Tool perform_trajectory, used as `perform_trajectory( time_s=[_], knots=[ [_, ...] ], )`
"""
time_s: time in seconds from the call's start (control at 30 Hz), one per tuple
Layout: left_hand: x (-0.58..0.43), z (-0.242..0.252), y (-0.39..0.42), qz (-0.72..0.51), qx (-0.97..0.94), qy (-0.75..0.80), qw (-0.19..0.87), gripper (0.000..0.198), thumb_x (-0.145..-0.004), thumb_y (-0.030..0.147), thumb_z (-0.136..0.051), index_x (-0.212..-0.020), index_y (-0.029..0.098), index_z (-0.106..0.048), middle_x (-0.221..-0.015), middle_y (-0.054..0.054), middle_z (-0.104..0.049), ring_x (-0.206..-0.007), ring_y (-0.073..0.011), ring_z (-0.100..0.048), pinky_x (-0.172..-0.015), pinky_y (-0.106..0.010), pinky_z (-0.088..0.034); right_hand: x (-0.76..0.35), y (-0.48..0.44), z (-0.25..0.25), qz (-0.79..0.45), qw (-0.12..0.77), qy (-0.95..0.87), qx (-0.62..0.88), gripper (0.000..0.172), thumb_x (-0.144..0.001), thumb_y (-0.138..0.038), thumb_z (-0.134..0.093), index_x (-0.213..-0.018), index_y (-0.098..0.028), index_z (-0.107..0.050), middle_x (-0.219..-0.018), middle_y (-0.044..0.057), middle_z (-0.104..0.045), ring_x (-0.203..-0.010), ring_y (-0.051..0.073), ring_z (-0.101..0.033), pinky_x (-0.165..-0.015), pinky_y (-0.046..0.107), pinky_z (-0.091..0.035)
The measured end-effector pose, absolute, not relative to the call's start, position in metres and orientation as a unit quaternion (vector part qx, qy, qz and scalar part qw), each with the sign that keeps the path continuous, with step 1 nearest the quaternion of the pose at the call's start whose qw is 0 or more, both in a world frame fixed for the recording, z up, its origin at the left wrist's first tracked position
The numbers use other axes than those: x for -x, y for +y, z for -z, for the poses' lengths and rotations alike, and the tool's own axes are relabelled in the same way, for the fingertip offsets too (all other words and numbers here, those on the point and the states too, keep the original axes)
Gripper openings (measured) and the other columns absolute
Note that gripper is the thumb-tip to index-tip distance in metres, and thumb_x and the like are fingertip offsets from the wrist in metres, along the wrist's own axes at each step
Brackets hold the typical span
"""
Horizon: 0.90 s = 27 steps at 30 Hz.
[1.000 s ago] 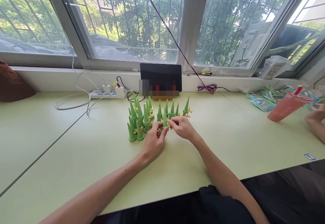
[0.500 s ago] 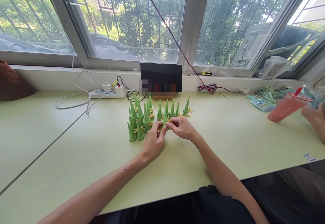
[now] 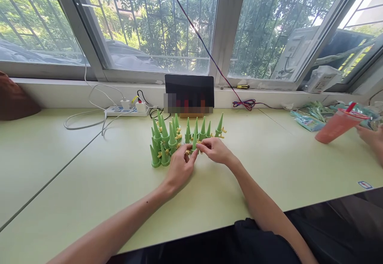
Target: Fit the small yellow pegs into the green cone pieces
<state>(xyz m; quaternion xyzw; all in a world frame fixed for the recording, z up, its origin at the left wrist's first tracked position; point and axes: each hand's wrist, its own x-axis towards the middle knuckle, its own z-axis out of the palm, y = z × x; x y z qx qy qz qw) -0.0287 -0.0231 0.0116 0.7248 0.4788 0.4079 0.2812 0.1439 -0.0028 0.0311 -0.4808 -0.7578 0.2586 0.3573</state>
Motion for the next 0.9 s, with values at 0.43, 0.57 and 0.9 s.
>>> perform_trajectory(
  time_s=[0.43,0.57,0.9],
  knots=[
    [0.029,-0.002,-0.022,-0.36,-0.777,0.482,0.187,0.032,-0.091,0.045,-0.05,-0.111,0.022,-0.055,-0.072,0.001,-0.06,-0.057,-0.0145,-0.054,-0.059,-0.026,-0.039,-0.158,0.01,-0.024,-0.129,0.405,-0.702,0.572,0.055,-0.096,-0.054,-0.039,-0.055,-0.019,-0.045,-0.053,0.002,-0.053,-0.052,0.012,-0.044,-0.055,0.026,-0.031],
    [0.029,-0.002,-0.022,-0.33,-0.798,0.48,0.155,0.029,-0.092,0.047,-0.048,-0.103,0.022,-0.058,-0.069,0.001,-0.059,-0.059,-0.016,-0.055,-0.06,-0.027,-0.038,-0.159,0.01,-0.024,-0.124,0.405,-0.699,0.576,0.054,-0.095,-0.055,-0.041,-0.055,-0.019,-0.042,-0.051,0.002,-0.052,-0.05,0.012,-0.042,-0.055,0.026,-0.031],
    [0.029,-0.004,-0.021,-0.307,-0.815,0.473,0.136,0.032,-0.091,0.05,-0.048,-0.089,0.021,-0.062,-0.072,-0.003,-0.063,-0.062,-0.0173,-0.054,-0.059,-0.028,-0.036,-0.161,0.011,-0.023,-0.117,0.406,-0.695,0.582,0.053,-0.094,-0.054,-0.042,-0.054,-0.02,-0.04,-0.049,0.0,-0.046,-0.05,0.012,-0.038,-0.053,0.027,-0.029]
  ],
)
